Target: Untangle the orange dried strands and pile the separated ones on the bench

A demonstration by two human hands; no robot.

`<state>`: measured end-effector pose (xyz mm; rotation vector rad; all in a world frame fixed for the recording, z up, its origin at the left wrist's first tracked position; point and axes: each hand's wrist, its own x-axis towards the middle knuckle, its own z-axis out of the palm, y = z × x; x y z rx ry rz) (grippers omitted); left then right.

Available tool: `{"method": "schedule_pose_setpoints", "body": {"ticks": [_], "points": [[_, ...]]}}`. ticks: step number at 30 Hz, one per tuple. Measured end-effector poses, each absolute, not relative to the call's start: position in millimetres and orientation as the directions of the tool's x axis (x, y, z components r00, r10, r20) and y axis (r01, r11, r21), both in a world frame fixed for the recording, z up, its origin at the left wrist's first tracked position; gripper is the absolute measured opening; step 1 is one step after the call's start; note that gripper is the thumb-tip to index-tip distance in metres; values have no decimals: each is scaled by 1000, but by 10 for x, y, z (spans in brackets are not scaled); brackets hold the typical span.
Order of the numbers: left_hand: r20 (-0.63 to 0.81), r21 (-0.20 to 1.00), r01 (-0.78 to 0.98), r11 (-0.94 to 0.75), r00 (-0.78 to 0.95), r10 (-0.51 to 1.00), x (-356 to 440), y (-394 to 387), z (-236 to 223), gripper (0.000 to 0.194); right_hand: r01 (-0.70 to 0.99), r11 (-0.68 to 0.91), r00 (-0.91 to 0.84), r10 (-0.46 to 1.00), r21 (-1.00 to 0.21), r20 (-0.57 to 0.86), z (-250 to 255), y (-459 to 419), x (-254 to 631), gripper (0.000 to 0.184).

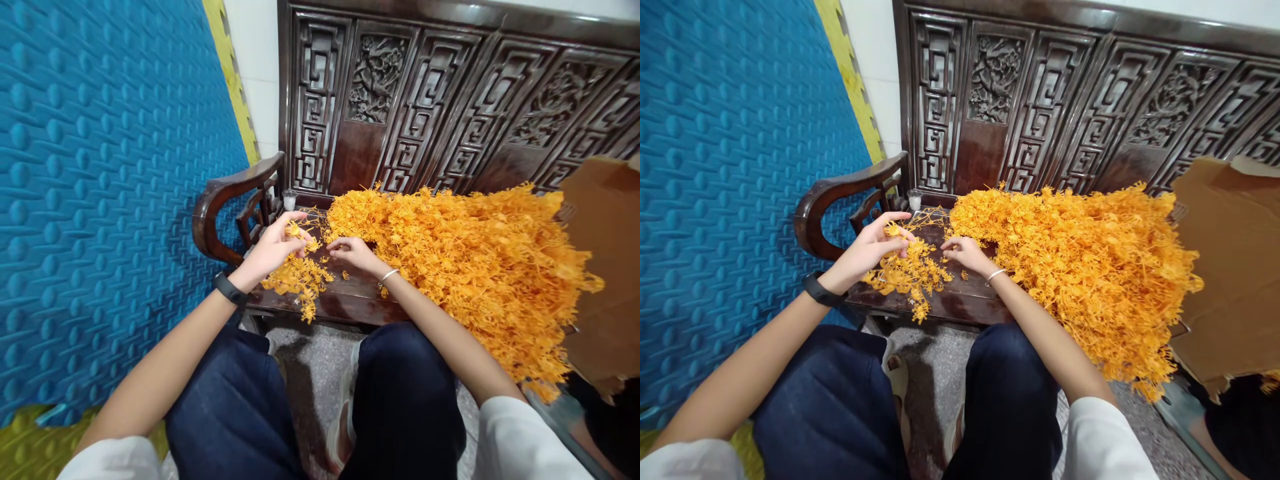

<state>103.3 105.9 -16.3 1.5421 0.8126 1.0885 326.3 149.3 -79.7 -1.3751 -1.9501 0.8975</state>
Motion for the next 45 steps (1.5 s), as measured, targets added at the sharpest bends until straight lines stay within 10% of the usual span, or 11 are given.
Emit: {"method": "schedule_pose_setpoints", "body": {"ticks": [6, 37, 45], "points": [[315, 949, -103, -299, 393, 864, 1055, 1009, -141, 43, 68, 315, -331, 902, -947, 277, -261, 1079, 3111, 30], [236, 903, 207, -376, 491, 839, 1175, 997, -64, 14, 87, 466, -187, 876, -881, 445, -206, 875, 2979, 30], [331, 856, 207, -474, 484, 810, 1171, 963, -74, 16, -70, 183, -185, 964, -981, 193, -215, 903, 3013, 38]]}}
